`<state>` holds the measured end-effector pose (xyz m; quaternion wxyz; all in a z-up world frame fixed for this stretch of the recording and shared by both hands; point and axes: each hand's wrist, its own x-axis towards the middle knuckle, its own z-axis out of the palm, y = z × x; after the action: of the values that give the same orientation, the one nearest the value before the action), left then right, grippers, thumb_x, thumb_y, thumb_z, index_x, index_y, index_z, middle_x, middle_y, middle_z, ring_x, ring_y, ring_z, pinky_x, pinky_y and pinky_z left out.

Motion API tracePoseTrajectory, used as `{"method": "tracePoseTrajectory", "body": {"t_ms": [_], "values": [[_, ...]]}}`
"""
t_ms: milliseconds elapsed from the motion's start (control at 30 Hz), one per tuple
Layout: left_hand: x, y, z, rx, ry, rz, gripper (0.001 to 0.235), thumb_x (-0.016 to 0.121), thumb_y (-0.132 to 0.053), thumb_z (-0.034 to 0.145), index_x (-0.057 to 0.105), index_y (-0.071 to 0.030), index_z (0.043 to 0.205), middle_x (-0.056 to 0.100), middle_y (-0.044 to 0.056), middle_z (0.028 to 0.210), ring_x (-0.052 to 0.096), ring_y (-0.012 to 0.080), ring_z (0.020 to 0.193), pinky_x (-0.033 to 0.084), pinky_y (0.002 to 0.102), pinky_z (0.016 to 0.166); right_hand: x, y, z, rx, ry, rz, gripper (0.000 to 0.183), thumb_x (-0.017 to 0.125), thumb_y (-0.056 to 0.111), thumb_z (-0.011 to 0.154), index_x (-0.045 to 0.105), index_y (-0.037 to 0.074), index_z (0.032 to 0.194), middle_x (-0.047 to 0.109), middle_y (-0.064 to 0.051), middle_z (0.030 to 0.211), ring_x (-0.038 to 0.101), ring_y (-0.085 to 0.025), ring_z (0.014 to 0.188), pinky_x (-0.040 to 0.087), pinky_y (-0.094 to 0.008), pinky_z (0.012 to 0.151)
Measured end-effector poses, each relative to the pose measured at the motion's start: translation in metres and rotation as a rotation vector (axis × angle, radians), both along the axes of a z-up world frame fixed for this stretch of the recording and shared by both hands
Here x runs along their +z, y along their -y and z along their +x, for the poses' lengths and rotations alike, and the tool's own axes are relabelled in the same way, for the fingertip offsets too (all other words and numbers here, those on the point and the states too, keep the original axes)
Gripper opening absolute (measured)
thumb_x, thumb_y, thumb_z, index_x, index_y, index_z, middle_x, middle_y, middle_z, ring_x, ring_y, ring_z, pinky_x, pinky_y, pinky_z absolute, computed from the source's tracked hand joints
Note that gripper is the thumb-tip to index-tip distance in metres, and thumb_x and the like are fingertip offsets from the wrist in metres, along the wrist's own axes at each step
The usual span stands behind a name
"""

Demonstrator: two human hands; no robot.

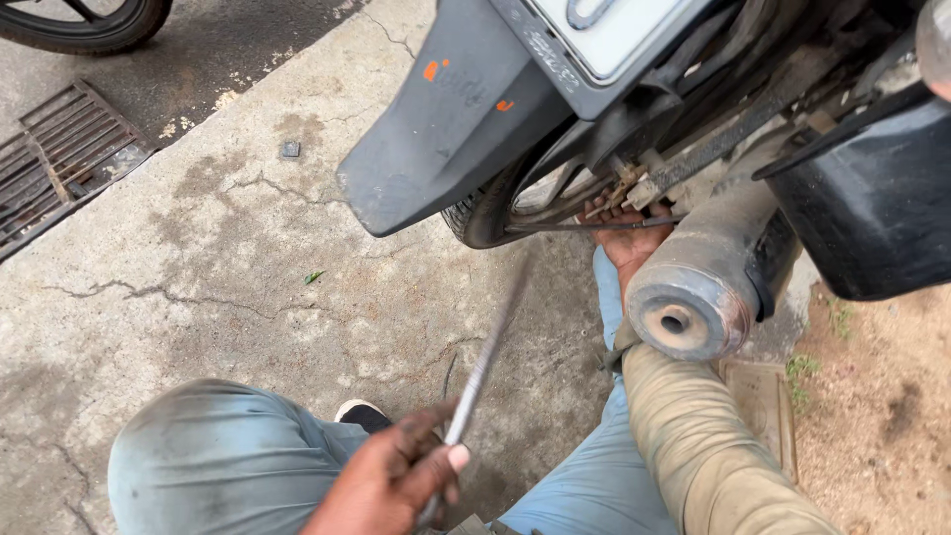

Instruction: The person uses a tire lever to pry the tire bead away from the rim and removes the inner tube from the motorcycle tire. They then place the tube on the ground and select a tool from a nearby box.

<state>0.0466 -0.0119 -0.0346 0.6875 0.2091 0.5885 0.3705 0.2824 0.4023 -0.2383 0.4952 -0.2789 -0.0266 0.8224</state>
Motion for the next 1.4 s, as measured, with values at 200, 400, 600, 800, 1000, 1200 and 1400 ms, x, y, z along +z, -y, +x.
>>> {"method": "tracePoseTrajectory", "body": {"t_ms": [200, 400, 600, 800, 1000, 1200, 1400], "values": [[0.006, -0.004, -0.025, 0.018, -0.200, 0.111, 0.063, 0.064, -0.028, 0.093, 0.055, -0.010, 0.152, 0.064, 0.001, 0.066, 0.059, 0.0085, 0.063, 0.050, 0.025, 0.058, -0.012, -0.003, -0.003, 0.023, -0.018, -0.042, 0.056, 0.053, 0.043, 0.090, 0.058, -0.001, 0.124, 0.059, -0.022, 0.122, 0.056, -0.037, 0.113, 0.033, -0.070, 0.112], [0.011, -0.032, -0.026, 0.107, -0.115, 0.202, 0.057, 0.065, -0.023, 0.094, 0.055, -0.006, 0.147, 0.063, 0.000, 0.067, 0.058, 0.0079, 0.061, 0.048, 0.025, 0.055, -0.015, -0.007, -0.003, 0.046, -0.073, -0.007, 0.059, 0.048, 0.044, 0.091, 0.054, -0.007, 0.121, 0.054, -0.025, 0.116, 0.054, -0.039, 0.108, 0.032, -0.074, 0.113], [0.027, -0.050, 0.000, 0.335, -0.152, 0.025, 0.052, 0.063, -0.017, 0.092, 0.062, -0.010, 0.144, 0.059, 0.001, 0.060, 0.051, 0.0097, 0.052, 0.043, 0.027, 0.050, -0.013, 0.000, -0.002, -0.068, 0.048, -0.072, 0.063, 0.041, 0.047, 0.090, 0.057, -0.003, 0.125, 0.058, -0.024, 0.122, 0.057, -0.043, 0.114, 0.032, -0.069, 0.113], [0.037, -0.063, 0.034, 0.308, -0.473, 0.119, 0.053, 0.064, -0.019, 0.092, 0.064, -0.015, 0.145, 0.060, 0.002, 0.062, 0.048, 0.0094, 0.054, 0.044, 0.028, 0.050, -0.019, -0.007, 0.005, 0.048, -0.169, 0.043, 0.052, 0.047, 0.042, 0.096, 0.052, -0.004, 0.119, 0.055, -0.024, 0.115, 0.056, -0.039, 0.107, 0.037, -0.068, 0.113], [0.021, -0.081, 0.099, 0.475, -0.430, 0.293, 0.061, 0.061, -0.012, 0.094, 0.047, -0.012, 0.153, 0.061, -0.001, 0.075, 0.052, 0.0079, 0.061, 0.048, 0.027, 0.054, -0.012, 0.005, 0.007, -0.011, -0.214, -0.014, 0.058, 0.047, 0.037, 0.092, 0.050, -0.005, 0.132, 0.054, -0.025, 0.135, 0.054, -0.040, 0.124, 0.034, -0.065, 0.116], [-0.010, -0.090, 0.140, 0.514, -0.219, 0.309, 0.073, 0.056, -0.008, 0.096, 0.028, -0.012, 0.163, 0.056, 0.001, 0.073, 0.047, 0.0062, 0.058, 0.045, 0.025, 0.051, -0.019, -0.003, 0.003, 0.018, -0.214, 0.004, 0.063, 0.050, 0.041, 0.093, 0.049, -0.006, 0.134, 0.051, -0.022, 0.132, 0.050, -0.035, 0.120, 0.035, -0.061, 0.117], [-0.011, -0.092, 0.107, 0.494, -0.189, 0.271, 0.068, 0.060, -0.008, 0.096, 0.035, -0.009, 0.160, 0.062, -0.001, 0.074, 0.052, 0.0062, 0.059, 0.046, 0.024, 0.051, -0.024, -0.005, 0.007, 0.038, -0.188, 0.020, 0.057, 0.047, 0.045, 0.095, 0.049, -0.005, 0.123, 0.057, -0.021, 0.116, 0.053, -0.033, 0.110, 0.039, -0.059, 0.116]]}}
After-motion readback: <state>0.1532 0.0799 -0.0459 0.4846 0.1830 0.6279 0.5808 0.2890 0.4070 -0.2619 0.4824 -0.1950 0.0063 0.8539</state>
